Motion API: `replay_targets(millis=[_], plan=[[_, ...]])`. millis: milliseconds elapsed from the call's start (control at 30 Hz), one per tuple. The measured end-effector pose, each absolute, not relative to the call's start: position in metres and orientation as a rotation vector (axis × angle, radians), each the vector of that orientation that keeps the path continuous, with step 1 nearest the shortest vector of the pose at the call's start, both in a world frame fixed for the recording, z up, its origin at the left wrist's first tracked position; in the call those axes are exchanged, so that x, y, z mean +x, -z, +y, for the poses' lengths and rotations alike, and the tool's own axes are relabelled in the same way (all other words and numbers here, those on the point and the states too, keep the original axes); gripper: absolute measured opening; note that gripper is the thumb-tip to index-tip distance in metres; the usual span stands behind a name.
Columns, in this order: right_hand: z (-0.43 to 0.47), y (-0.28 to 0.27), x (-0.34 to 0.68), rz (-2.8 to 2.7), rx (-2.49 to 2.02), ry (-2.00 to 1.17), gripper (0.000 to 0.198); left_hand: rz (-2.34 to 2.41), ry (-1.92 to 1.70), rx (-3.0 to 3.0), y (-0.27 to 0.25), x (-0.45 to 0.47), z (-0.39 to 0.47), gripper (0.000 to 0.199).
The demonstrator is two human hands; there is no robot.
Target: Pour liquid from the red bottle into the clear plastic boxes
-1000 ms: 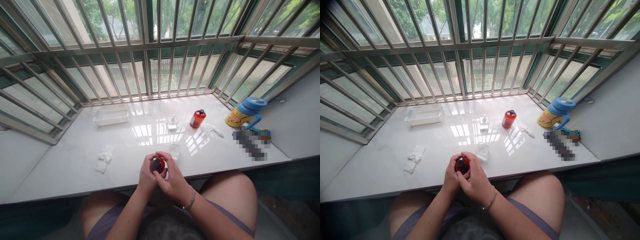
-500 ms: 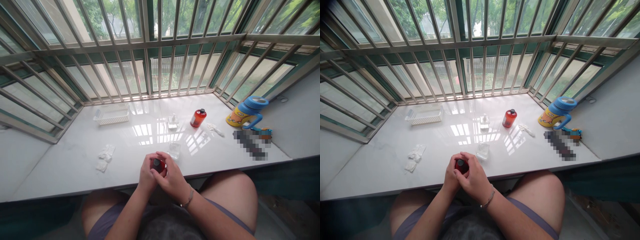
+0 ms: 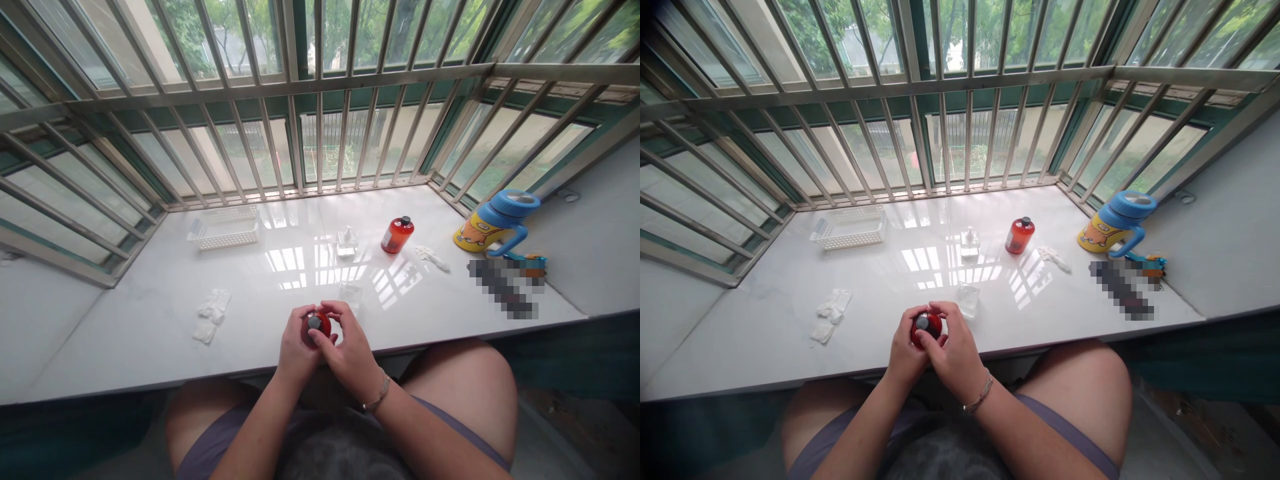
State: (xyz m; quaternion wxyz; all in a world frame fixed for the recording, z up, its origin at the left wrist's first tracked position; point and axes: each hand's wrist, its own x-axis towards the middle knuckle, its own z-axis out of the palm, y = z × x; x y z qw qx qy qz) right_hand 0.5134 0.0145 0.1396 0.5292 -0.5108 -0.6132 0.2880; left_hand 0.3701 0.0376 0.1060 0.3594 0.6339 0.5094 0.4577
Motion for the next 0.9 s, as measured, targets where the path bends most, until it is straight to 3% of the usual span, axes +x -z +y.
replay_targets(millis=[467, 900], plan=[[0.003, -0.142, 0.509, -1.45, -1.207, -0.547, 0.034, 1.277, -1.226, 1.649, -0.101, 0.37, 0.037, 0.062], [0.013, -0.15, 0.499, -1.476, -1.177, -0.583, 0.042, 1.335, -1.274, 1.721, -0.103, 0.371, 0.039, 0.053]])
